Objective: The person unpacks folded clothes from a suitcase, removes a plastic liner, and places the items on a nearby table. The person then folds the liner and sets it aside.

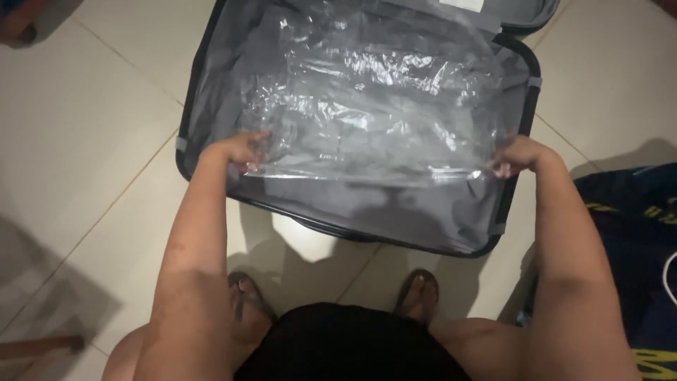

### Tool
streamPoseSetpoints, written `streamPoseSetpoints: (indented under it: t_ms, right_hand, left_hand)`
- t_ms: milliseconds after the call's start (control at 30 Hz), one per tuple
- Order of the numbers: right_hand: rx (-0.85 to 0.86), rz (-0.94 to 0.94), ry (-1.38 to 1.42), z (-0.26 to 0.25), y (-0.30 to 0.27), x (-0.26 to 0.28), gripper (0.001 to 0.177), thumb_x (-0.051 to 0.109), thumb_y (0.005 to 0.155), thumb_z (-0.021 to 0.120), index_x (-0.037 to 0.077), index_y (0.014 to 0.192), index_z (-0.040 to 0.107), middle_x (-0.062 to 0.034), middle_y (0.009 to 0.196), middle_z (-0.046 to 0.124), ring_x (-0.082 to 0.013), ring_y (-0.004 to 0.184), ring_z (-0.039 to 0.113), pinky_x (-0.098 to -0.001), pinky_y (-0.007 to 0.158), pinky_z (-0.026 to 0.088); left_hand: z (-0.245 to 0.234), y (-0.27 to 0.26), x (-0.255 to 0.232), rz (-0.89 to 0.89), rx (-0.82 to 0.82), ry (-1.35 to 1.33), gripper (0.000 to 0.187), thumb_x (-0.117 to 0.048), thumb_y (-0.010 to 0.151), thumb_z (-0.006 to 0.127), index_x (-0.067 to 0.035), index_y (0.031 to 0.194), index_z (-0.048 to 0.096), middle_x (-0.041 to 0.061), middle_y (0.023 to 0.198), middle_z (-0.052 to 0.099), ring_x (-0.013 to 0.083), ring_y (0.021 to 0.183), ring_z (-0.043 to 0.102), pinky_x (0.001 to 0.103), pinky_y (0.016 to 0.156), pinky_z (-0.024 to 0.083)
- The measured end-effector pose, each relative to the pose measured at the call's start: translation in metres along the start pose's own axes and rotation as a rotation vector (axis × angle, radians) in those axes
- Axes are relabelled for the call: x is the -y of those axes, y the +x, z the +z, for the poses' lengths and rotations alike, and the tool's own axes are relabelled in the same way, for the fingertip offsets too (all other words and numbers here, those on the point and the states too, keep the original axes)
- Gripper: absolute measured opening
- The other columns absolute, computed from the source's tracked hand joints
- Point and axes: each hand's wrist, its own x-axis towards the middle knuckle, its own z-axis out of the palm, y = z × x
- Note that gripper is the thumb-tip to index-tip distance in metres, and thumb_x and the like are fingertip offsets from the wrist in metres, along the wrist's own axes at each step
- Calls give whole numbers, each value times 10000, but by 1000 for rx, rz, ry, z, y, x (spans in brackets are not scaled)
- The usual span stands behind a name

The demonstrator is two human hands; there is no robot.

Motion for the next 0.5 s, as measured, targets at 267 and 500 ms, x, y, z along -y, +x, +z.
streamPoseSetpoints:
  t_ms: [267, 500]
  right_hand:
    - [52, 189, -449, 17, 59, -41, 452, 321, 712, 915, -55, 925, 780, -227, 857, 765, -354, 744, 745, -456, 686, 641]
    - [-368, -466, -865, 73, 74, 48, 1115, 508, 695, 963, -86, 1455, 403, -366, 1358, 539, -478, 1167, 593, -478, 945, 496]
  left_hand:
    - [22, 25, 14, -134, 86, 456, 1058, -216, 704, 888, -202, 1598, 324, 179, 1420, 600, 345, 1218, 662, 464, 989, 560]
    - [-1, 14, -31, -108, -277, 554, 873, -369, 822, 765, -233, 1579, 350, 123, 1580, 428, 331, 1410, 465, 510, 1092, 433]
